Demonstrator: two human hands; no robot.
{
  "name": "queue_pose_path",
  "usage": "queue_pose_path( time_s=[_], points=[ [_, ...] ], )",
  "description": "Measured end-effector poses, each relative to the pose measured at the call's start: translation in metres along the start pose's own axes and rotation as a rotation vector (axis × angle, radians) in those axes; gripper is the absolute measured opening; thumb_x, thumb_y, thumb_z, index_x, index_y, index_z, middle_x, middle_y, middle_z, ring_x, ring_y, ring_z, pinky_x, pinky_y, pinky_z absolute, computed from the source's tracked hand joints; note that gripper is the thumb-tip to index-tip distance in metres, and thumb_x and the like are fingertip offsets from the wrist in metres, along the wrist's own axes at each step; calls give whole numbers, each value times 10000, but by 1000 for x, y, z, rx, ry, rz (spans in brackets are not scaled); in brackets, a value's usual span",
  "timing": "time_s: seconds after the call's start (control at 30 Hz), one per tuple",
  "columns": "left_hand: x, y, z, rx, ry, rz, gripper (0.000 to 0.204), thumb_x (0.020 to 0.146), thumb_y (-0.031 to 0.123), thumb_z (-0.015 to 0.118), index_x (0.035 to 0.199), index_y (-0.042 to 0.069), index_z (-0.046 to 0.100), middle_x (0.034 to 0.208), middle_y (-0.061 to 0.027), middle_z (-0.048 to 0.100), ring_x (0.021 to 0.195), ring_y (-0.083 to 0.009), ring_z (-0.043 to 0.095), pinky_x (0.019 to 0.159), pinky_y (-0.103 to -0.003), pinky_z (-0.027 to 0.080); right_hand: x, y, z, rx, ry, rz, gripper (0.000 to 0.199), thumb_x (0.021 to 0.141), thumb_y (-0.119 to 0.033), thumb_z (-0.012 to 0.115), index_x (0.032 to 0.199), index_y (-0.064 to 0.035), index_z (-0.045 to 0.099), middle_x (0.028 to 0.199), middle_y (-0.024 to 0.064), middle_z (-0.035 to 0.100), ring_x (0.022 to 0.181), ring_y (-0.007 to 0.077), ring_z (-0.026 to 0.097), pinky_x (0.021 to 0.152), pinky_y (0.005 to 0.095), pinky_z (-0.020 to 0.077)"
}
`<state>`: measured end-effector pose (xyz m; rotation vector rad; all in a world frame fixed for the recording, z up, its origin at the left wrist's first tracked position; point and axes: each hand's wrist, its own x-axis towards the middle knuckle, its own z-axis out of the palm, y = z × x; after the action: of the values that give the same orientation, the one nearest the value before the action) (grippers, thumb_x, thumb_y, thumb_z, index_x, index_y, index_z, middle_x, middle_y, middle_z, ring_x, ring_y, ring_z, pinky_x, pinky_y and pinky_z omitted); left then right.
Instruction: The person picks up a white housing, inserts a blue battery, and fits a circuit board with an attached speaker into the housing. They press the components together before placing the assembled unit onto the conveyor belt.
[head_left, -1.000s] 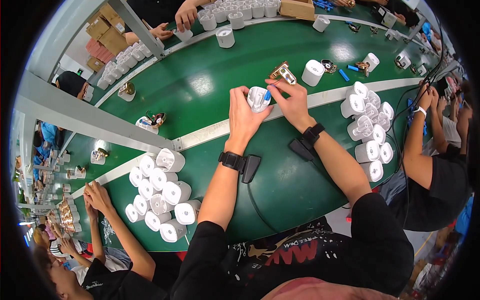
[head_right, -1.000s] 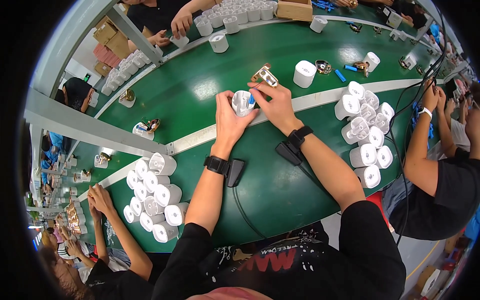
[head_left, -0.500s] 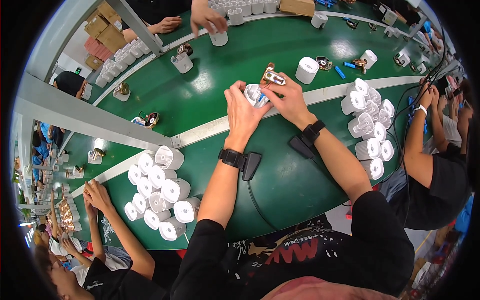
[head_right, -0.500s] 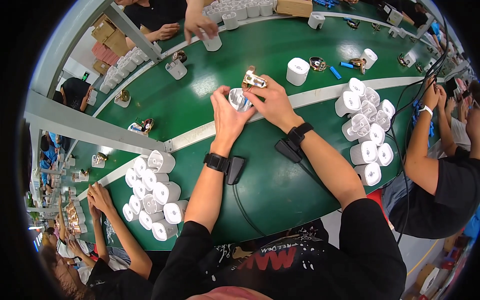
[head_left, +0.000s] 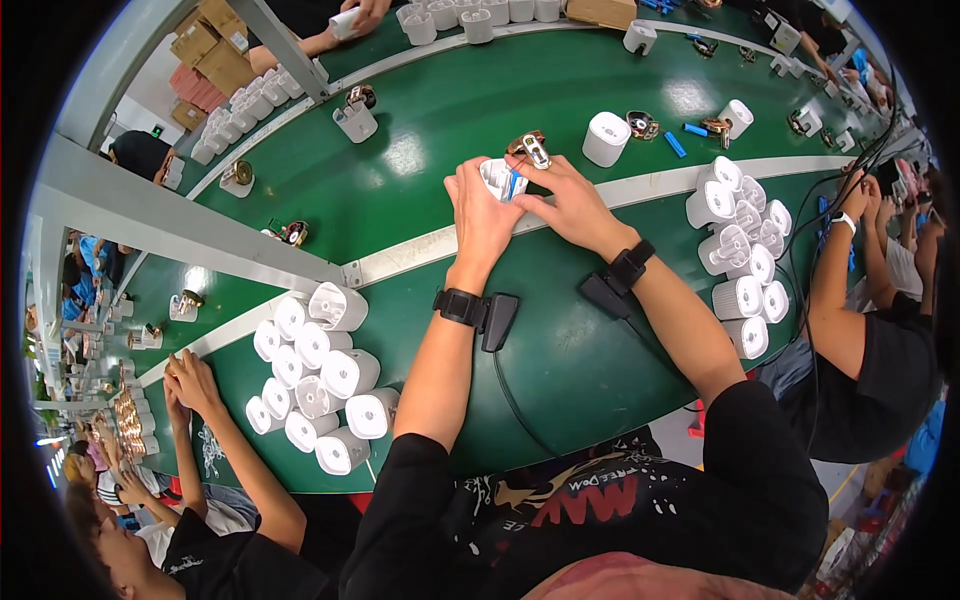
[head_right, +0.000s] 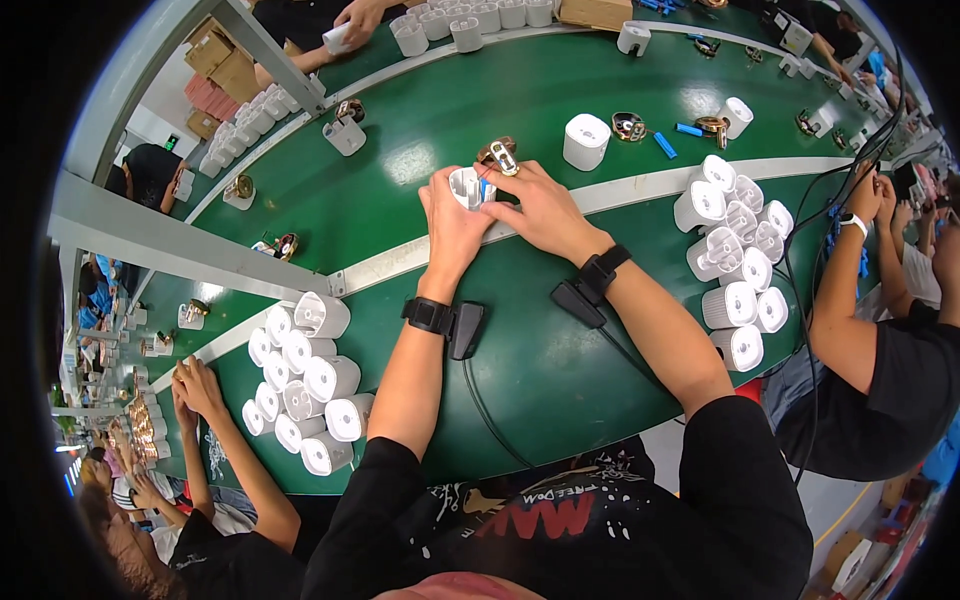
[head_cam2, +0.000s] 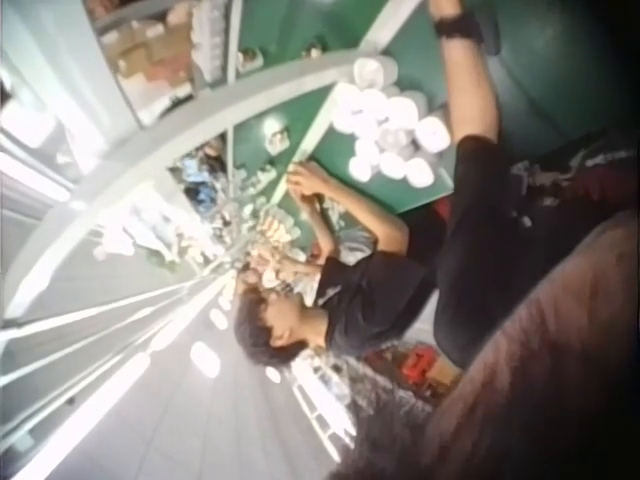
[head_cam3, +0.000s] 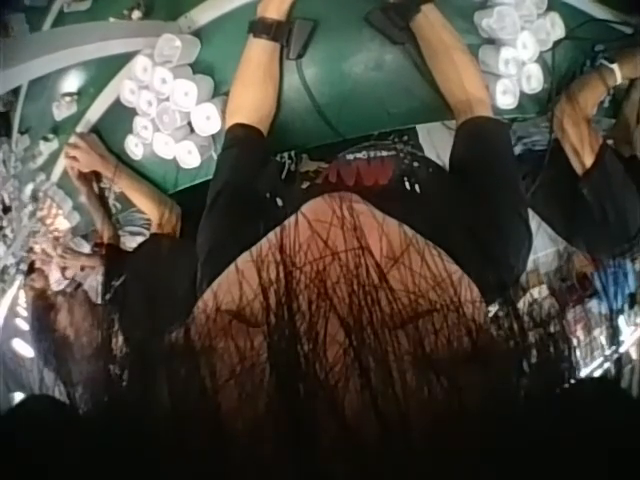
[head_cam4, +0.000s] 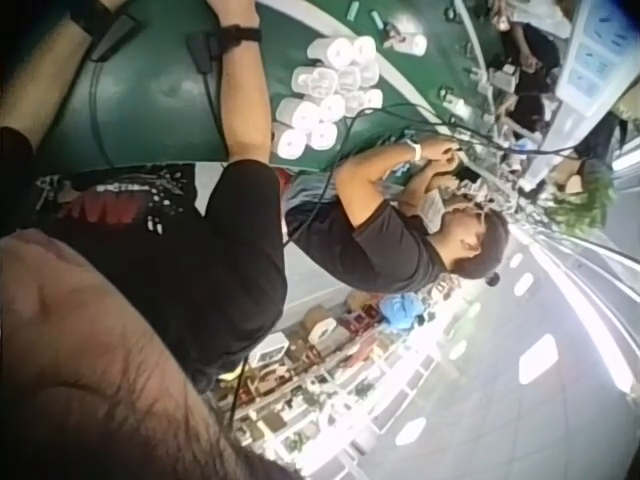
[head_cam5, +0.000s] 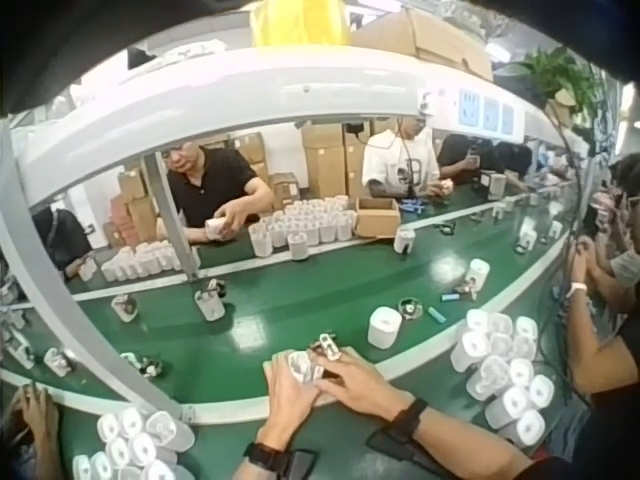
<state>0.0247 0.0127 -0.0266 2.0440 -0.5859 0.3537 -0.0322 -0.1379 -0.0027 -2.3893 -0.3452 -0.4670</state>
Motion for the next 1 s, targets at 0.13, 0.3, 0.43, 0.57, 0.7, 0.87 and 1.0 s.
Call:
queue_pose_path(
  time_s=[0.13,0.3,0.43,0.57,0.7,0.87,1.0],
  points=[
    [-2,-1,-1,-17,2,-16,673,657,181,855,1184,-16,486,1130,-181,547,1033,-373,467,901,-453,440,1,-9,-1,-9,-18,74,497,918,-319,632,1379,-152,555,1335,82,575,1145,293,520,941,392,479],
    [-1,-1,1,-4,13,-26,672,659,181,854,1187,-13,486,1130,-181,549,1033,-374,467,897,-458,437,4,-11,-1,-109,11,47,464,913,-332,636,1333,-141,592,1304,72,594,1128,289,539,913,391,497],
    [0,-5,2,-6,7,36,664,657,178,852,1181,-12,491,1133,-180,550,1030,-373,470,892,-462,436,3,-16,2,-181,87,28,407,901,-311,647,1262,-123,637,1172,86,654,1052,283,591,850,389,519],
    [2,-4,1,46,20,36,664,652,186,863,1175,-13,506,1119,-185,565,1024,-373,481,900,-463,434,9,-18,-12,-362,103,-44,287,889,-301,658,1096,-108,705,959,88,701,882,272,646,723,388,529],
    [9,-9,-4,-30,79,-158,672,652,186,873,1188,-11,518,1100,-190,583,1026,-374,492,906,-456,432,6,-29,-24,-437,115,-6,212,879,-294,661,913,-99,736,771,92,692,708,271,658,608,393,513],
    [19,-63,-41,-158,341,-307,716,649,178,884,1234,-6,514,1108,-195,594,1077,-369,492,940,-448,414,17,0,-56,-313,469,345,213,876,-271,654,847,-73,727,719,128,677,662,322,658,605,410,516],
    [19,-60,-44,84,507,-390,748,683,110,844,1323,15,467,1222,-194,540,1160,-368,451,1011,-454,353,-5,110,-89,-492,676,402,201,873,-230,658,913,-41,712,851,171,699,790,369,669,723,436,535]
  ],
)
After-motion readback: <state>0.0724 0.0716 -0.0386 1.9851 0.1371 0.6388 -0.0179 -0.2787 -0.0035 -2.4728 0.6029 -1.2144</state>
